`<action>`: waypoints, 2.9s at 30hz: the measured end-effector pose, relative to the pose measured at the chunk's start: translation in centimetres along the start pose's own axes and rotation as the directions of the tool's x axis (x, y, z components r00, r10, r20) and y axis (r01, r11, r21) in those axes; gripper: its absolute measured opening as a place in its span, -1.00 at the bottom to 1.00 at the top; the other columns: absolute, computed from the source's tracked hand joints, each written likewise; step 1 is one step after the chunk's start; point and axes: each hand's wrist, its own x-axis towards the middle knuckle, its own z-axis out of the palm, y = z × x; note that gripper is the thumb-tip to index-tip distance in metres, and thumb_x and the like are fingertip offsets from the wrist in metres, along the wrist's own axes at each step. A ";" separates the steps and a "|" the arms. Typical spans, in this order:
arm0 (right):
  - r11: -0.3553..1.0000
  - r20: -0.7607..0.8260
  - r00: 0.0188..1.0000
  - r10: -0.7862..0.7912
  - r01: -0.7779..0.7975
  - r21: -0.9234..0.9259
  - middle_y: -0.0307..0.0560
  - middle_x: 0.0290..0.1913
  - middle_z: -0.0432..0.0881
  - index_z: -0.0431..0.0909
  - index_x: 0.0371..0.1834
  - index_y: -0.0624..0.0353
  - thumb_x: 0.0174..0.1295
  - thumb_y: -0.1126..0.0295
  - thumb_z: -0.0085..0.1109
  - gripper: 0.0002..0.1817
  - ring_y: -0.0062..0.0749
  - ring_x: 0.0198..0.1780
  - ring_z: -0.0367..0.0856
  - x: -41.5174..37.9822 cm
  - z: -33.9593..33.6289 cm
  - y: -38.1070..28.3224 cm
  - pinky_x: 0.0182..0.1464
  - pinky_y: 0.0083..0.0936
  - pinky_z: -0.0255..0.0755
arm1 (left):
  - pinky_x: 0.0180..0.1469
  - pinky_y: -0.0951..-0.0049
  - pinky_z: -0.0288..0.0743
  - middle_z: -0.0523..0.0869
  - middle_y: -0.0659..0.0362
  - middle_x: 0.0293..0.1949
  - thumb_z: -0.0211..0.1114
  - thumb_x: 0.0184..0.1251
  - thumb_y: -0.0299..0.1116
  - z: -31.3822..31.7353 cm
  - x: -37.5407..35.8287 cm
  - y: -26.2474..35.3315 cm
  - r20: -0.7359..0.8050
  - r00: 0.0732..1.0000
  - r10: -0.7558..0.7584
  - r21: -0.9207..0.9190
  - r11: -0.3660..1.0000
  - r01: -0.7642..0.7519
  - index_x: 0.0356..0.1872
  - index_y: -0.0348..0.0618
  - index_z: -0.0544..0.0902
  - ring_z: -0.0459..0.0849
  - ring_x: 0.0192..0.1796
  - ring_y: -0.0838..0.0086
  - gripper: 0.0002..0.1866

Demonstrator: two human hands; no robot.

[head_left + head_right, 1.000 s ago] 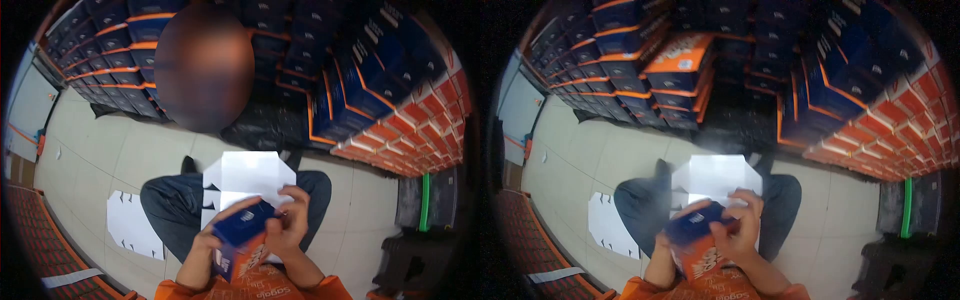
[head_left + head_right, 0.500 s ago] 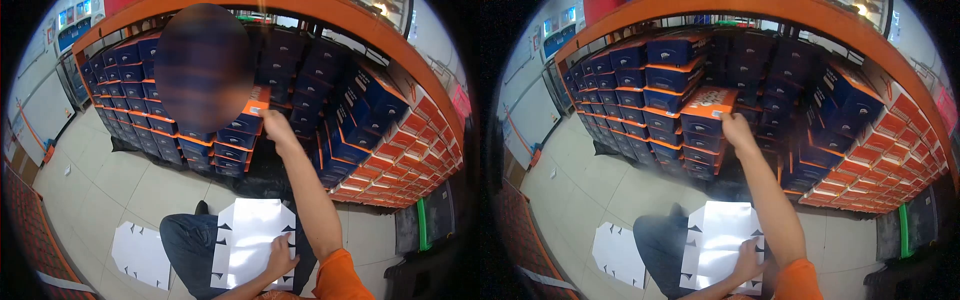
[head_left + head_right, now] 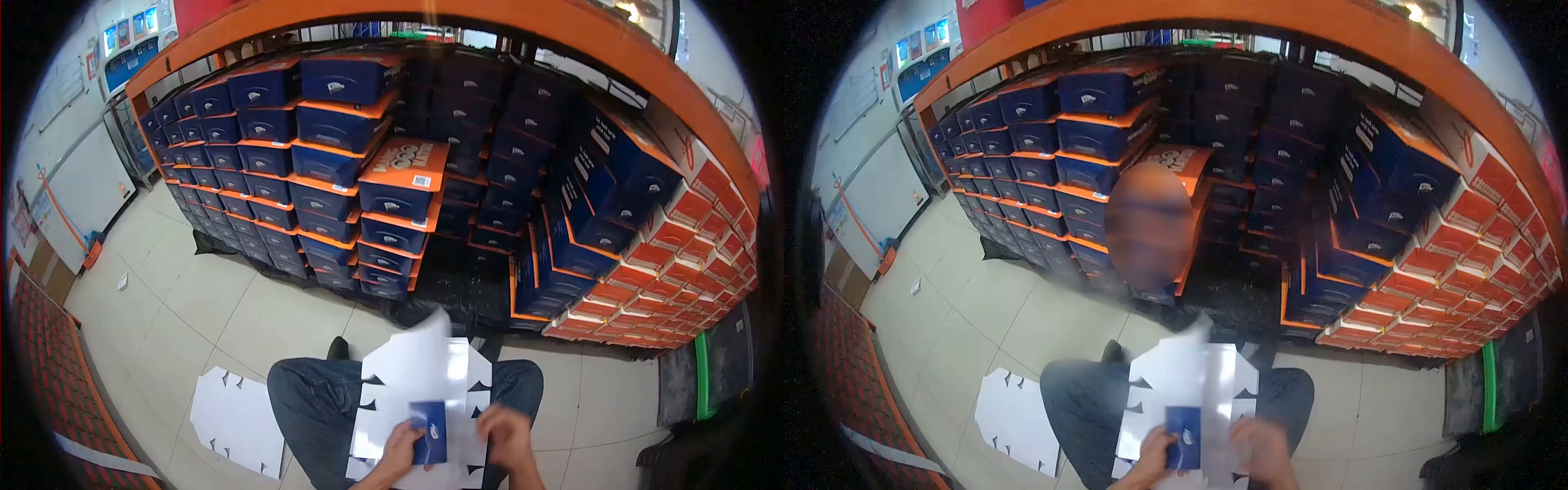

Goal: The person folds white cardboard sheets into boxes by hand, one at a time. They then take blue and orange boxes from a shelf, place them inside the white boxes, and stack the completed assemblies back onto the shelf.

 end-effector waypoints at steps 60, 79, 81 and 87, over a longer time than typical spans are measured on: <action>0.522 0.339 0.900 0.275 0.156 -0.838 0.11 0.05 0.57 0.53 0.07 0.31 -0.41 -0.02 0.66 -0.06 0.12 0.23 0.44 5.1 10.1 -4.5 0.45 0.09 -0.04 | -0.32 0.35 0.55 0.74 -0.02 -0.39 0.44 0.17 -0.30 -3.7 -4.4 10.9 0.580 0.778 0.243 0.513 0.632 -0.580 -0.15 -0.27 0.68 0.73 -0.34 0.15 -0.70; 0.419 0.276 0.949 -0.152 0.315 -0.851 -0.17 -0.11 0.64 0.66 -0.20 -0.12 -0.14 0.03 0.55 -0.56 -0.18 0.12 0.54 4.1 8.1 -5.6 0.30 0.06 0.18 | -0.45 0.59 0.48 0.74 0.12 -0.43 0.32 0.30 -0.45 -2.8 -2.6 9.2 0.375 0.918 0.131 0.606 0.714 -0.350 -0.20 -0.24 0.65 0.71 -0.40 0.59 -0.88; 0.430 0.417 0.899 -0.136 0.433 -0.792 -0.18 -0.01 0.63 0.62 -0.21 -0.16 -0.23 -0.01 0.60 -0.50 -0.07 0.25 0.45 3.0 7.7 -3.9 0.30 0.14 0.16 | -0.34 0.61 0.59 0.76 0.10 -0.29 0.25 0.37 -0.49 -2.2 -2.6 8.1 0.008 0.980 0.197 0.049 0.979 -0.197 -0.14 -0.31 0.62 0.73 -0.30 0.56 -0.87; 0.254 0.274 0.959 -0.074 0.284 -0.924 -0.22 0.17 0.55 0.67 0.03 0.01 0.17 0.02 0.31 -0.56 -0.14 0.34 0.27 3.3 8.8 -4.2 0.39 -0.03 0.00 | -0.18 0.23 0.77 0.69 -0.13 -0.10 0.12 0.48 -0.44 -1.3 -2.2 6.9 -0.009 0.979 0.205 -0.068 0.976 -0.205 0.12 -0.45 0.39 0.77 -0.15 0.18 -0.68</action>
